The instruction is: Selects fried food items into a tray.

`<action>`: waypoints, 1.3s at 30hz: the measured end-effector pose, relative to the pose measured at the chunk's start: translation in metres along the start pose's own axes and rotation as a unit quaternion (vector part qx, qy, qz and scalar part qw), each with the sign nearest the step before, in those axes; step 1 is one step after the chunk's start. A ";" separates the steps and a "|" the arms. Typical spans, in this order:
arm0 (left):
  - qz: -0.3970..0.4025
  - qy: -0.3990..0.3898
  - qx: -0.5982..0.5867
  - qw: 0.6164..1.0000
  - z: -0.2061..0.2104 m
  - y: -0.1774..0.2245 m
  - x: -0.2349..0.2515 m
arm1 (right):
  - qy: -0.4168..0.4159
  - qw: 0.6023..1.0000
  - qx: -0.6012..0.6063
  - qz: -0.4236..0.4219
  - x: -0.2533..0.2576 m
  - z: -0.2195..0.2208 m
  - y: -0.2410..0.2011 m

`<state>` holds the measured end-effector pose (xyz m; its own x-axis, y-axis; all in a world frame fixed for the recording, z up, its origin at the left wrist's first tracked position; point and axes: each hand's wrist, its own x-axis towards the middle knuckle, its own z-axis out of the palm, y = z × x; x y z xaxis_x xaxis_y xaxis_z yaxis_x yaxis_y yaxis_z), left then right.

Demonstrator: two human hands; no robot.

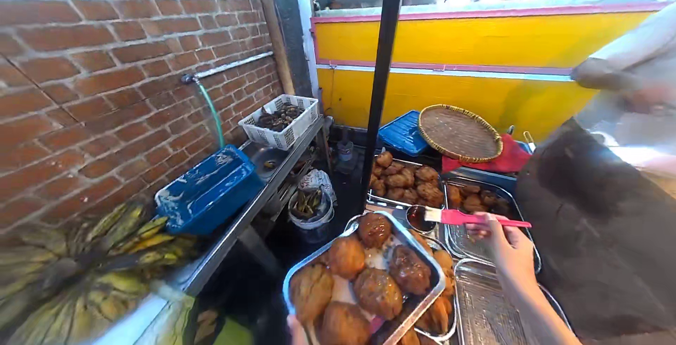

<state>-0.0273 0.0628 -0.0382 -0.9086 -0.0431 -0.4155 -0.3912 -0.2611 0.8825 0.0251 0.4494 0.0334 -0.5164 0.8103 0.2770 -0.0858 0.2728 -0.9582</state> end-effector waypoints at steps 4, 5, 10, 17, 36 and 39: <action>-0.034 -0.019 0.006 0.999 0.033 0.006 -0.018 | -0.184 0.981 0.040 -0.039 -0.049 0.038 -0.059; -0.034 -0.027 0.010 0.999 0.037 0.005 -0.020 | -0.219 0.975 0.024 -0.032 -0.055 0.044 -0.057; -0.030 -0.077 -0.005 0.997 0.043 0.000 -0.030 | -0.182 0.975 -0.074 -0.107 -0.050 0.029 -0.053; -0.038 -0.072 0.018 0.997 0.044 0.002 -0.039 | -0.412 0.743 -0.219 -0.480 -0.094 0.024 -0.068; -0.002 -0.053 0.025 0.998 0.036 0.010 -0.059 | -0.389 0.869 -0.134 -0.274 -0.081 0.032 -0.090; 0.004 -0.059 0.010 0.998 0.031 0.009 -0.056 | -0.226 0.953 -0.105 -0.173 -0.059 0.031 -0.082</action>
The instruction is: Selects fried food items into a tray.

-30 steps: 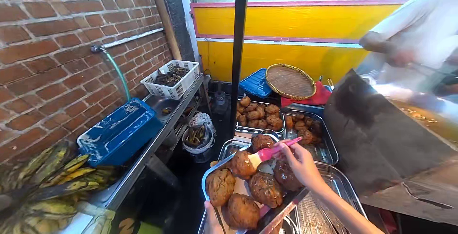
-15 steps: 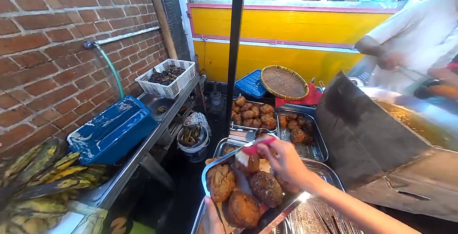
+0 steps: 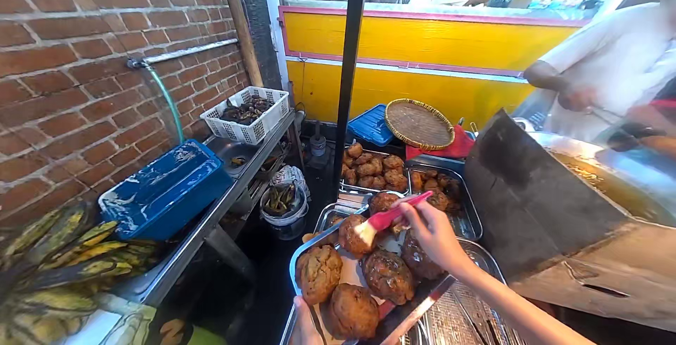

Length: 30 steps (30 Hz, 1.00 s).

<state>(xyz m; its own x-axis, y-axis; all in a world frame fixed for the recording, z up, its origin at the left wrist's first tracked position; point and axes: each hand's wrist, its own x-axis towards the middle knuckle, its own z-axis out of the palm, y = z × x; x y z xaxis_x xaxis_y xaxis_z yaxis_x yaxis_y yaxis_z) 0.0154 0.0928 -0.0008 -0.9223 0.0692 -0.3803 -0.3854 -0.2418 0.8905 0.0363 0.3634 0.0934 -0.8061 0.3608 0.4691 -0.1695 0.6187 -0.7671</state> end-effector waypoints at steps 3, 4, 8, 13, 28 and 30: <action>-0.002 -0.010 -0.020 1.000 -0.002 0.003 0.002 | 0.060 0.991 -0.070 -0.100 -0.012 -0.002 0.007; -0.006 -0.013 -0.024 1.000 -0.002 0.005 0.001 | 0.027 0.985 -0.095 -0.142 -0.025 0.002 0.004; 0.003 -0.007 -0.015 1.000 -0.003 0.006 0.006 | -0.094 0.970 -0.072 -0.212 -0.058 0.025 -0.014; -0.001 0.006 0.023 1.000 -0.002 0.001 0.007 | 0.018 0.996 -0.019 -0.086 -0.012 0.034 -0.010; -0.010 0.000 0.031 0.999 0.006 -0.001 0.010 | -0.152 0.967 -0.005 -0.205 -0.027 0.073 -0.029; -0.008 -0.015 0.004 1.000 0.006 -0.002 0.014 | -0.206 0.948 0.023 -0.241 -0.043 0.077 -0.030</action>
<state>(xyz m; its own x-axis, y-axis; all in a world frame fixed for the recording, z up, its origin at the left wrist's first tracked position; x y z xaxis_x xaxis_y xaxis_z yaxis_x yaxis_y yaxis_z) 0.0030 0.0995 -0.0062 -0.9161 0.1028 -0.3875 -0.4009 -0.2324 0.8861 0.0328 0.2754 0.0626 -0.7804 -0.2645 0.5666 -0.5910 0.6080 -0.5301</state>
